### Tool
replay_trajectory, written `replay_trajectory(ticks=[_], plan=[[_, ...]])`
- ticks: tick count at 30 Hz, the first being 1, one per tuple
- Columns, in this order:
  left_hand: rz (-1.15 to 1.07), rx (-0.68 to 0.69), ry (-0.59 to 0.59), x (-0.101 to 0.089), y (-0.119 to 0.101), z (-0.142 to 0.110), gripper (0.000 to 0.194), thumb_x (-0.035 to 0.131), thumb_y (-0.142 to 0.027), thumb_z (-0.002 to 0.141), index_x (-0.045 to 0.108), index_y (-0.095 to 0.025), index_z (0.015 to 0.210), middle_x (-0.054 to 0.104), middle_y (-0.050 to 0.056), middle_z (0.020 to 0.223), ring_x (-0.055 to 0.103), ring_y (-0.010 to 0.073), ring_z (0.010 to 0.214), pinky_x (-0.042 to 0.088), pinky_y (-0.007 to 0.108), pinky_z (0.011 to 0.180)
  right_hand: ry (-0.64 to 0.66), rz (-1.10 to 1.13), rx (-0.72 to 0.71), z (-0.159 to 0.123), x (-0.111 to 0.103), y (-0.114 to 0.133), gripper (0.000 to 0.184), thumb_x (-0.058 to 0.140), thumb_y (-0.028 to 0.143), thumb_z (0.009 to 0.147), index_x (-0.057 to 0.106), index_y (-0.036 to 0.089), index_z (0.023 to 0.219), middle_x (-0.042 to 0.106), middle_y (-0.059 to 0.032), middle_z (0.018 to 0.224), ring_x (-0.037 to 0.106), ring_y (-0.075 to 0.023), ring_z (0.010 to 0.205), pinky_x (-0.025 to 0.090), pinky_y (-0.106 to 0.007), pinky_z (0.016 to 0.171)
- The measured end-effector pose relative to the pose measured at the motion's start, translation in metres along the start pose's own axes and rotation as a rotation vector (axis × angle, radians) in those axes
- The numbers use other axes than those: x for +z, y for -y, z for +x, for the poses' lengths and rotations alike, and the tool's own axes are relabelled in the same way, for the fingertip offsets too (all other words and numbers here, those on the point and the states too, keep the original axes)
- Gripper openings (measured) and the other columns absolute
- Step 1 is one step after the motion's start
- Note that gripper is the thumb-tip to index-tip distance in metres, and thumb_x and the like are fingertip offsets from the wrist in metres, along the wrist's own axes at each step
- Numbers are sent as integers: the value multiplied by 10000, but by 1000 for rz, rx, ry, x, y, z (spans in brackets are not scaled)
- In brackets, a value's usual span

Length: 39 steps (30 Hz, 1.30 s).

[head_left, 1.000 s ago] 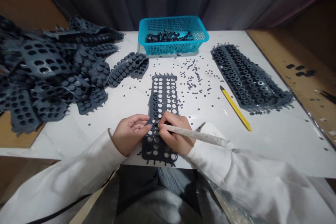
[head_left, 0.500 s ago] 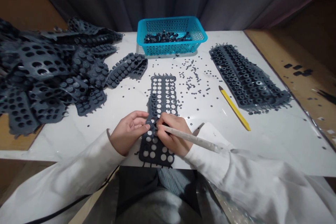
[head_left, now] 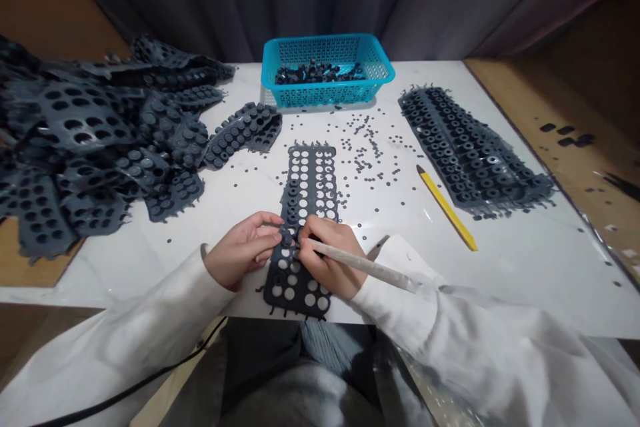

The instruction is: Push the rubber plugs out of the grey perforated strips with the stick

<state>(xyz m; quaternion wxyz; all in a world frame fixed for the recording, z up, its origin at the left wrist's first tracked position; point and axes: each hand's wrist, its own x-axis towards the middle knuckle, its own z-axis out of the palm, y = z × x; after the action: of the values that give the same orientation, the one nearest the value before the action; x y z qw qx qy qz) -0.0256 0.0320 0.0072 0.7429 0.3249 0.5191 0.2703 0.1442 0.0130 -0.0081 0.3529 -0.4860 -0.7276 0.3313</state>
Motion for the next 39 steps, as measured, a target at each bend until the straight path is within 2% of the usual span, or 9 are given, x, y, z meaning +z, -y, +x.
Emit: replay_trajectory(ticks=[4,7,10,14,16,20,23,32,39], plan=[[-54,-99,31,-3,-4,0,322,694,-288,651,521,-168,894,300,-118,389,218,18,320,158,130,345,0,-11,-5,0,0,-1,115,435,115,716,412,215,663,529,21,627,490,-123,592,375,-230,599],[-33,-76,70,-2,-5,-2,416,737,-246,606,522,-187,957,460,-80,499,304,16,355,208,134,369,4,-14,-10,0,0,0,119,437,118,724,407,217,665,530,19,628,498,-128,603,373,-232,605],[110,44,104,-1,-3,-4,439,768,-201,563,563,-183,952,586,-13,685,461,51,493,334,157,463,7,-6,-2,1,-1,1,121,445,119,729,409,215,666,538,21,632,508,-128,611,372,-231,613],[479,200,-23,-2,3,-5,248,691,-270,671,660,-158,889,364,-71,443,285,50,407,210,178,403,-1,-4,15,1,-1,1,120,452,113,722,420,214,666,542,23,631,522,-129,621,373,-231,624],[652,307,-104,-4,5,-5,220,657,-288,709,685,-172,893,351,-62,438,284,66,415,218,193,409,-7,-1,20,1,0,1,118,453,116,721,424,216,664,539,25,624,521,-129,615,375,-232,626],[900,618,-155,-6,6,-5,170,645,-251,721,713,-206,870,583,32,738,456,98,547,382,207,532,-10,5,24,1,0,1,116,452,116,720,430,215,664,544,26,622,518,-127,607,374,-230,624],[984,760,-162,-8,6,-6,170,630,-218,730,706,-204,881,579,73,901,537,145,739,435,212,633,-9,13,28,1,0,1,108,455,123,721,434,214,667,552,26,629,517,-124,604,375,-227,616],[1111,807,-161,-13,7,-5,135,557,-206,799,654,-175,887,607,34,880,506,82,623,441,195,608,-29,14,29,1,1,1,104,456,121,708,427,209,661,545,28,617,508,-124,593,367,-224,602],[1144,755,-194,-14,3,-5,135,560,-207,791,665,-188,873,634,19,861,512,73,597,440,179,597,-30,14,27,1,1,1,97,459,127,711,431,208,666,548,29,622,508,-123,589,367,-224,602]])
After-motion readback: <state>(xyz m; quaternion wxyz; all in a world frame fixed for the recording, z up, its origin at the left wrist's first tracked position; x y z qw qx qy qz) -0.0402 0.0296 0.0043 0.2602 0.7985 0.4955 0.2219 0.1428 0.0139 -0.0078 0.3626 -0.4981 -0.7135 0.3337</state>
